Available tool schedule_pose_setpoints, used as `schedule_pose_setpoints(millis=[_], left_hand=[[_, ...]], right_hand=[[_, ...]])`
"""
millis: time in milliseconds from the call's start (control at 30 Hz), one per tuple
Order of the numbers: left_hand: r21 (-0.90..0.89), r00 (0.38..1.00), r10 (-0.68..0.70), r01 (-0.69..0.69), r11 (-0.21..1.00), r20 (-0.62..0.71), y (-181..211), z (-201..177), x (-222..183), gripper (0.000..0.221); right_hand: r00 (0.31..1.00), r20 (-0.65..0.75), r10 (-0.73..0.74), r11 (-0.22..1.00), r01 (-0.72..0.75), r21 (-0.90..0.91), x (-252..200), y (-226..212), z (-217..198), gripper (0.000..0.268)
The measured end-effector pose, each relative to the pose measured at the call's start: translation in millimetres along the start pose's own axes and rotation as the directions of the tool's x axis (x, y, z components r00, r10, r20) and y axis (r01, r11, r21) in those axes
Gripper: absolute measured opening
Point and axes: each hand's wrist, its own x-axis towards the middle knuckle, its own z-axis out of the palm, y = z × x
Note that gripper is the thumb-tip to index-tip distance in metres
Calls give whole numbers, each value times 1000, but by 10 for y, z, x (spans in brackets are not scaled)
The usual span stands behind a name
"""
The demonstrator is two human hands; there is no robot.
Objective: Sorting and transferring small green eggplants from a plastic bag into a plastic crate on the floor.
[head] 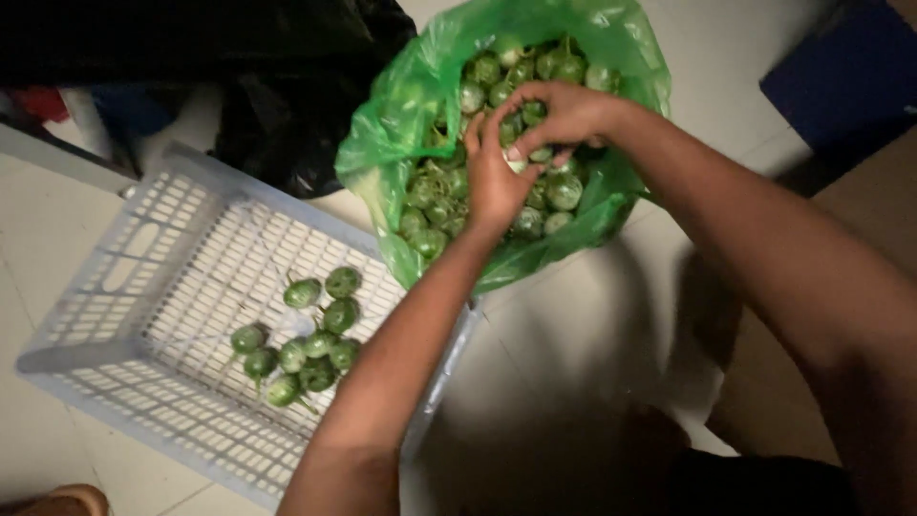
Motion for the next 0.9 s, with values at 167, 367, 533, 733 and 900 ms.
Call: schedule_pose_setpoints(millis=[167, 367, 533, 733, 900], left_hand=[[-64, 1000, -9, 10, 998, 9, 183, -81, -50, 89], [-115, 998, 59, -60, 992, -13, 495, -203, 116, 90], [-58, 981, 193, -195, 979, -30, 382, -73, 400, 86], [-3, 912, 408, -408, 913, -32, 646, -447, 678, 80], [372, 948, 298, -240, 897, -108, 1098, -1565, 269, 68]], right_hand=[[1000, -11, 1, 1000, -1, -29, -196, -116, 6, 52], [996, -85, -19, 989, 31, 141, -343, -247, -129, 45], [979, -204, 25, 973, 23, 228, -166, -55, -268, 33], [994, 26, -103, 959, 92, 267, 204, -51, -480, 16], [910, 235, -342, 860, 202, 468, -86, -869, 64, 29]])
